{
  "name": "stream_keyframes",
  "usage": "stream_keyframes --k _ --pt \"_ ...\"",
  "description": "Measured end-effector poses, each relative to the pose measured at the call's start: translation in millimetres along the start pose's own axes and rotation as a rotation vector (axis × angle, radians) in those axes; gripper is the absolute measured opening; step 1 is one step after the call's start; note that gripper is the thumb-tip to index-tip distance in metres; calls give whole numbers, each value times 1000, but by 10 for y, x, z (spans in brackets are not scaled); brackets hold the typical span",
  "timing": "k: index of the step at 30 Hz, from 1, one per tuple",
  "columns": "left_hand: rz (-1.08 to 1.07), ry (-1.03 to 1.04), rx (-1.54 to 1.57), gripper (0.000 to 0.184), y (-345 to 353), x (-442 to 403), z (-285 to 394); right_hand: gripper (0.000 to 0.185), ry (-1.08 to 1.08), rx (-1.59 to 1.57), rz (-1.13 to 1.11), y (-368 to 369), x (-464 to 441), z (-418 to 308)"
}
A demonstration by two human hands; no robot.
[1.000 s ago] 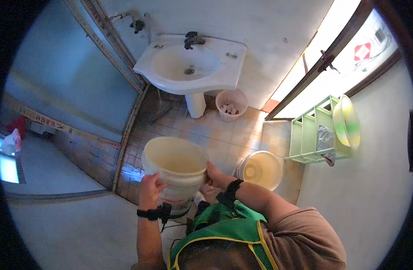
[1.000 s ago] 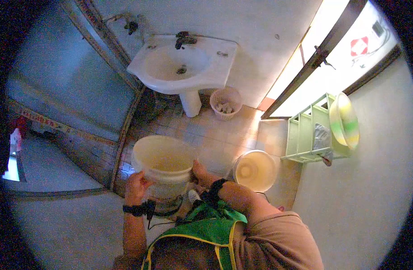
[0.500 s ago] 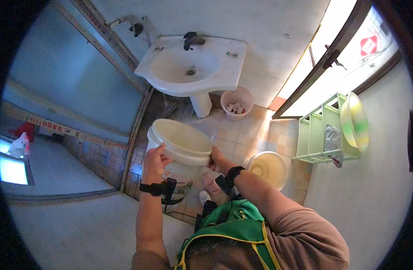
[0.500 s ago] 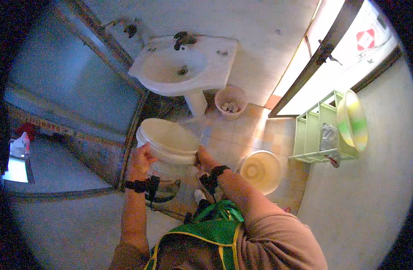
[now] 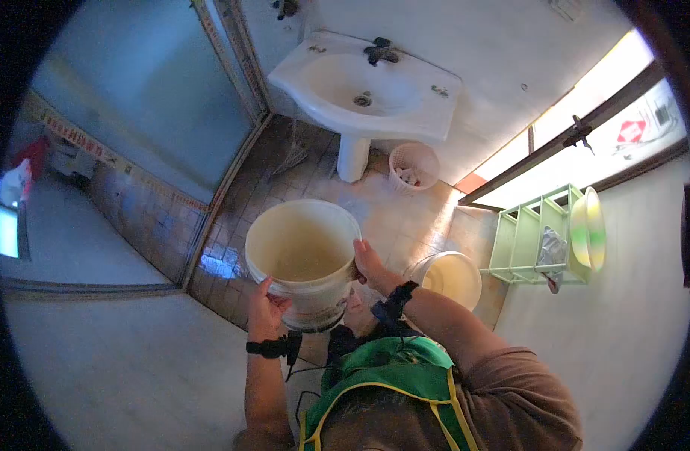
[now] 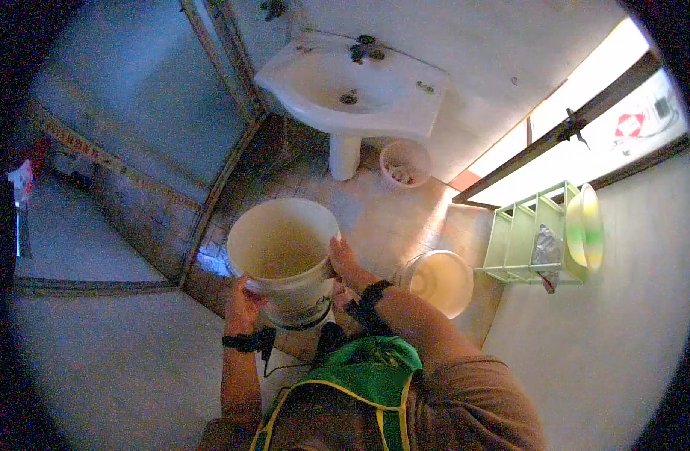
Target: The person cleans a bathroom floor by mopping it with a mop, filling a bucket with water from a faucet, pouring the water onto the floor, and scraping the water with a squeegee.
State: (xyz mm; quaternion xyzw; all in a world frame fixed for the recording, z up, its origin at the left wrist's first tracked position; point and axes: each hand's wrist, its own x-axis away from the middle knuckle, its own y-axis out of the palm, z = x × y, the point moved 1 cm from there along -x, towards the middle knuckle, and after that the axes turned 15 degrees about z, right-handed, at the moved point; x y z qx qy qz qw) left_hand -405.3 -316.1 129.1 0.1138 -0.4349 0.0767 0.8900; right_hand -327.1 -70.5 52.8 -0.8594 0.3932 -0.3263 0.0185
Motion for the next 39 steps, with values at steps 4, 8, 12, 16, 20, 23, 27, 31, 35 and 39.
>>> stream_keyframes --k 4,8,12,16,20,23,27,31,35,39 --pt "9 -61 51 29 -543 -352 -91 40 140 176 -117 343 155 211" --pt "62 22 -55 30 -935 -158 38 42 10 204 -163 715 304 477" --pt "128 551 -651 30 -1642 -61 -64 43 -417 456 -142 1165 244 1247" --pt "327 255 -462 32 -1819 145 16 42 -588 463 -281 1553 217 1583" --pt "449 146 -14 29 -2035 347 -57 48 -268 474 -511 1751 651 1008" --pt "423 164 149 27 -2135 458 -39 52 -227 575 -628 1982 938 708" --pt "585 114 262 24 -2574 421 -443 55 -129 685 -663 2276 1192 701" --pt "768 83 473 21 -3015 289 -940 49 10 641 -715 2580 1266 1163" --pt "766 553 -394 20 -3003 352 -1013 42 662 510 -997 2706 1241 752" --pt "704 202 39 32 -3112 97 -1238 42 290 639 -1095 2826 1112 1290"
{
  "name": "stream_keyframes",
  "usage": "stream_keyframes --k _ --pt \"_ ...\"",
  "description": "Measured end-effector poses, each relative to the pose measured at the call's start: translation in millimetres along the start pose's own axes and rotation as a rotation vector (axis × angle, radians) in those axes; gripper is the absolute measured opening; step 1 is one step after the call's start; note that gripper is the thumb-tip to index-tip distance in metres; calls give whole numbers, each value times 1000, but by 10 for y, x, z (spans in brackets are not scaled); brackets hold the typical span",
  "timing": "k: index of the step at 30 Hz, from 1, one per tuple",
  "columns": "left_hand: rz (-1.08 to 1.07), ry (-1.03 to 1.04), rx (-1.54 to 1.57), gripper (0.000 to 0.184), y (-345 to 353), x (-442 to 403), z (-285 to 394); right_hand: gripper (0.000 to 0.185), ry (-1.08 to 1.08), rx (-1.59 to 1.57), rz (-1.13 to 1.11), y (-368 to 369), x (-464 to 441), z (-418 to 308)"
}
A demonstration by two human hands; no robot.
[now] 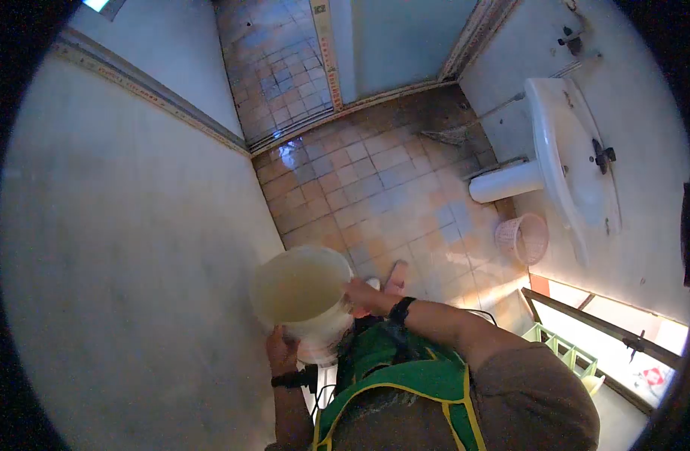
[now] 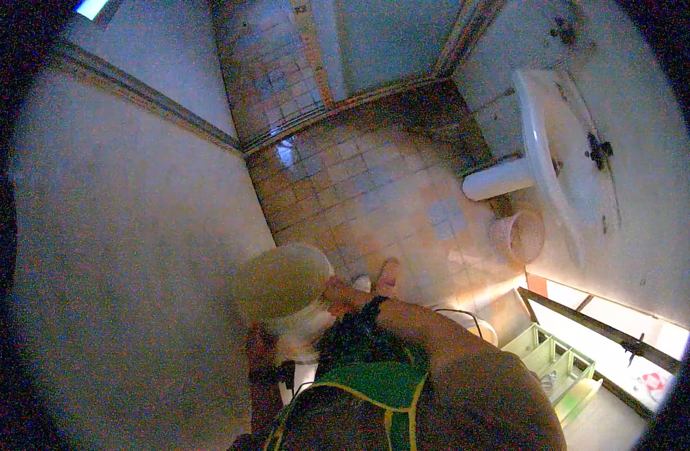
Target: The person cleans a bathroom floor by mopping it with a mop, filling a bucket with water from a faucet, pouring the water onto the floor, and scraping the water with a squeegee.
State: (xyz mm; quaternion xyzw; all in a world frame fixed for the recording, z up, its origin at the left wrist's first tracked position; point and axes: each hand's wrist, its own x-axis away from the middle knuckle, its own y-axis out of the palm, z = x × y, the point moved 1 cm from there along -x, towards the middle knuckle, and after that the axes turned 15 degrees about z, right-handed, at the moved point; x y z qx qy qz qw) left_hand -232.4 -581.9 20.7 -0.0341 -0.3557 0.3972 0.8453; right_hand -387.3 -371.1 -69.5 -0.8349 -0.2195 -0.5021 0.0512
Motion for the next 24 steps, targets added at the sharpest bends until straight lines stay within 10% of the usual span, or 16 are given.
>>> stream_keyframes --k 5,9,11,13,15,24 --pt "174 -51 -449 38 482 -267 420 42 -99 -52 58 54 176 56" --pt "-135 744 -941 40 783 -1080 -42 48 -329 -198 -28 32 -339 575" --pt "-120 490 -703 40 968 -1422 -269 51 -331 -291 -46 20 -479 692" --pt "-94 -226 -155 39 1114 -1599 -437 50 -159 -455 -71 -42 -364 548" --pt "8 -396 -105 39 1201 -1622 -324 48 172 -583 -50 -158 109 23" --pt "-113 -162 -326 37 1747 -1609 355 43 87 -256 281 -467 322 -2"
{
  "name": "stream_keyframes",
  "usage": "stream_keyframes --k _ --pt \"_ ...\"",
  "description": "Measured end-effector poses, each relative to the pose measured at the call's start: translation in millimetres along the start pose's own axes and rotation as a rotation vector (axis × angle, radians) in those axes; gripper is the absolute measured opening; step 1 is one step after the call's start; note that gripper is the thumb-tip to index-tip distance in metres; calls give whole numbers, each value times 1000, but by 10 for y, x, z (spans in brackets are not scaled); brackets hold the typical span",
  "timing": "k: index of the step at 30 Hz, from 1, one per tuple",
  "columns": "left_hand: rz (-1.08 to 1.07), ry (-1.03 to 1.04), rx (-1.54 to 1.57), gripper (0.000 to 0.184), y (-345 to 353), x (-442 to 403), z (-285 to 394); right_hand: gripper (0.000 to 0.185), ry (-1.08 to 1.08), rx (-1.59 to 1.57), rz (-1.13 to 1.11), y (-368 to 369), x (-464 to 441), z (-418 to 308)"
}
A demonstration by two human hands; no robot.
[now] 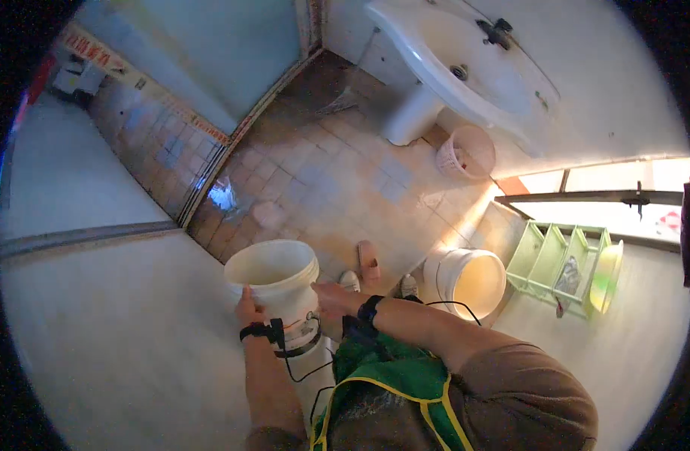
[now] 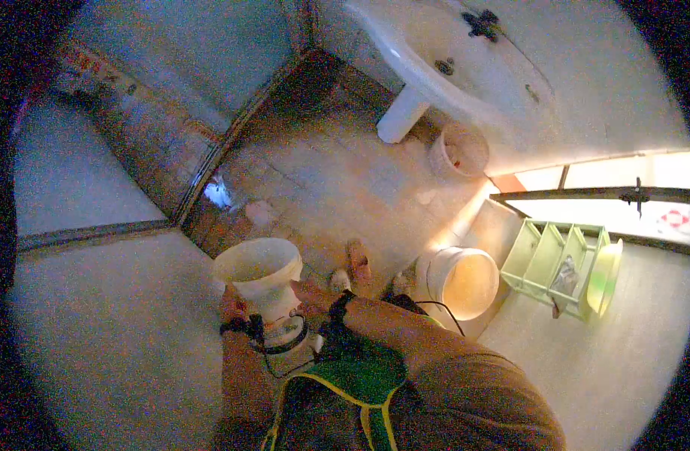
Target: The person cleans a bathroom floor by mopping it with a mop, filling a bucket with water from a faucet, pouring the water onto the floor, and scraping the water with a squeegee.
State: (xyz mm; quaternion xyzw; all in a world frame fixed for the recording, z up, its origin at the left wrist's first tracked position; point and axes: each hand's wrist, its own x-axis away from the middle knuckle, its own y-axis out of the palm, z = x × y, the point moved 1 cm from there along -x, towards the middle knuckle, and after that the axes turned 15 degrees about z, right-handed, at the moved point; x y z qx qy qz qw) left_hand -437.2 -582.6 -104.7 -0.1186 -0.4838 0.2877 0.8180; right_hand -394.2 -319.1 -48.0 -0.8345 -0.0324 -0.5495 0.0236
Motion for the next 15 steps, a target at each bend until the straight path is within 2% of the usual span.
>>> stream_keyframes --k 1,2,4,8,12,15 --pt "46 -97 2 37 59 6 53 43 -79 57 11 -40 32 1" --pt "10 -71 61 37 122 43 71 43 -264 74 -8 -48 -287 370" --pt "-71 -18 174 38 240 217 174 43 -585 203 93 25 -968 1054" --pt "-127 -15 150 40 560 229 137 46 -6 -457 88 -225 -465 630" --pt "-175 119 -27 43 945 720 170 49 197 -788 95 -528 -256 600" --pt "-212 271 -266 46 1283 1303 281 50 331 -801 172 -981 -10 525"
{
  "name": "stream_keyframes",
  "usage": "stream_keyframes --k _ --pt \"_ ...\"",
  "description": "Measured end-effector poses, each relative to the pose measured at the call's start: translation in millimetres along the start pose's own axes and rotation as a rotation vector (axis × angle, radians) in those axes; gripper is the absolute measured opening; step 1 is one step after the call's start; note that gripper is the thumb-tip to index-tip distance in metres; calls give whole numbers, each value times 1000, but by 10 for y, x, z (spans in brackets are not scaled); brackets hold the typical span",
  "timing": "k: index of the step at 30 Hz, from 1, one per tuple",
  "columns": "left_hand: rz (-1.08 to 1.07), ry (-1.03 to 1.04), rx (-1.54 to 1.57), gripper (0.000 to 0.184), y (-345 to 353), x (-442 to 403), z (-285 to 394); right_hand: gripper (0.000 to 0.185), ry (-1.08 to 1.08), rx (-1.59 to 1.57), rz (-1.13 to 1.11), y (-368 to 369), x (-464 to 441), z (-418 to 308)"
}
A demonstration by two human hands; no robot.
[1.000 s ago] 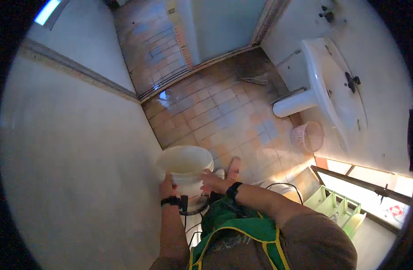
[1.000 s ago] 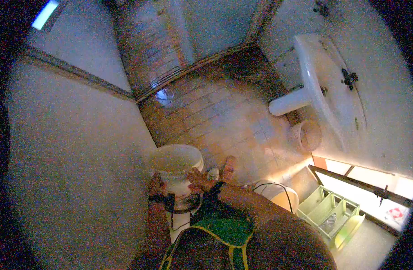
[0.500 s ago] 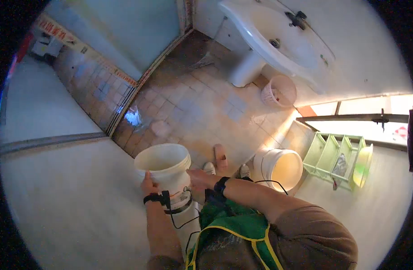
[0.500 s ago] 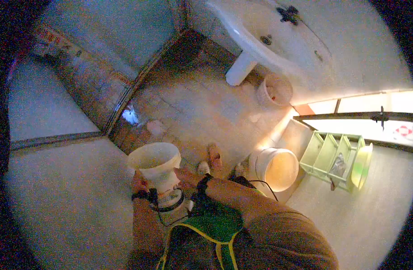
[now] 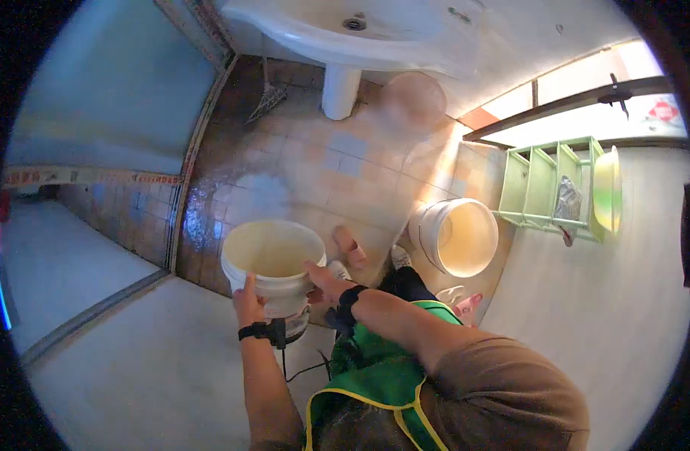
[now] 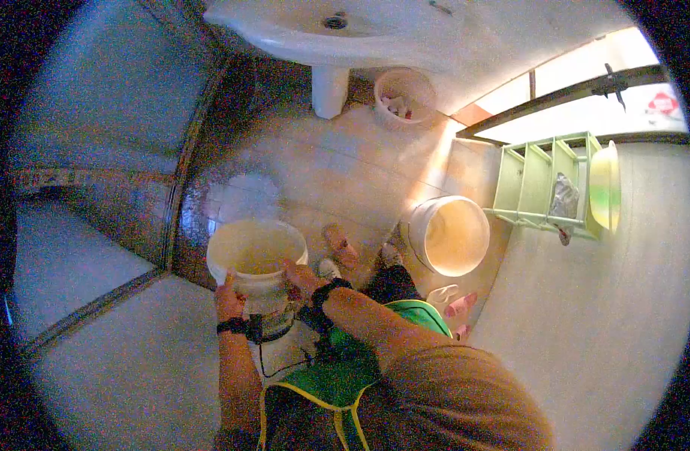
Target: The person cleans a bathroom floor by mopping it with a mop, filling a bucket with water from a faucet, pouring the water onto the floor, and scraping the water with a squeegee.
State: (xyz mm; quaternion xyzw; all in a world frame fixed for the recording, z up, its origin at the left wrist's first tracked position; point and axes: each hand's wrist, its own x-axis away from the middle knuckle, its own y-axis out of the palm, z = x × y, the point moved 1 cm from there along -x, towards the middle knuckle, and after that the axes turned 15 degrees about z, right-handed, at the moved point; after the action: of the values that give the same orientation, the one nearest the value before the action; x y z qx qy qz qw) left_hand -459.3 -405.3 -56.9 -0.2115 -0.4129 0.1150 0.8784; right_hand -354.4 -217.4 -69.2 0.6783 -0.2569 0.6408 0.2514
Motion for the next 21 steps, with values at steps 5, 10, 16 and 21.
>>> stream_keyframes --k 5,10,16,21 --pt "-123 297 -283 43 644 550 217 31 -96 -352 -53 -663 -279 -181" --pt "-243 29 3 34 1214 753 52 32 -197 -408 21 -1344 -579 -374" --pt "-368 116 142 34 1489 1172 -187 23 -500 -390 42 -2166 -875 -817" --pt "-12 -68 -334 15 545 1465 -961 22 -970 -168 447 -2744 -1851 -1282"
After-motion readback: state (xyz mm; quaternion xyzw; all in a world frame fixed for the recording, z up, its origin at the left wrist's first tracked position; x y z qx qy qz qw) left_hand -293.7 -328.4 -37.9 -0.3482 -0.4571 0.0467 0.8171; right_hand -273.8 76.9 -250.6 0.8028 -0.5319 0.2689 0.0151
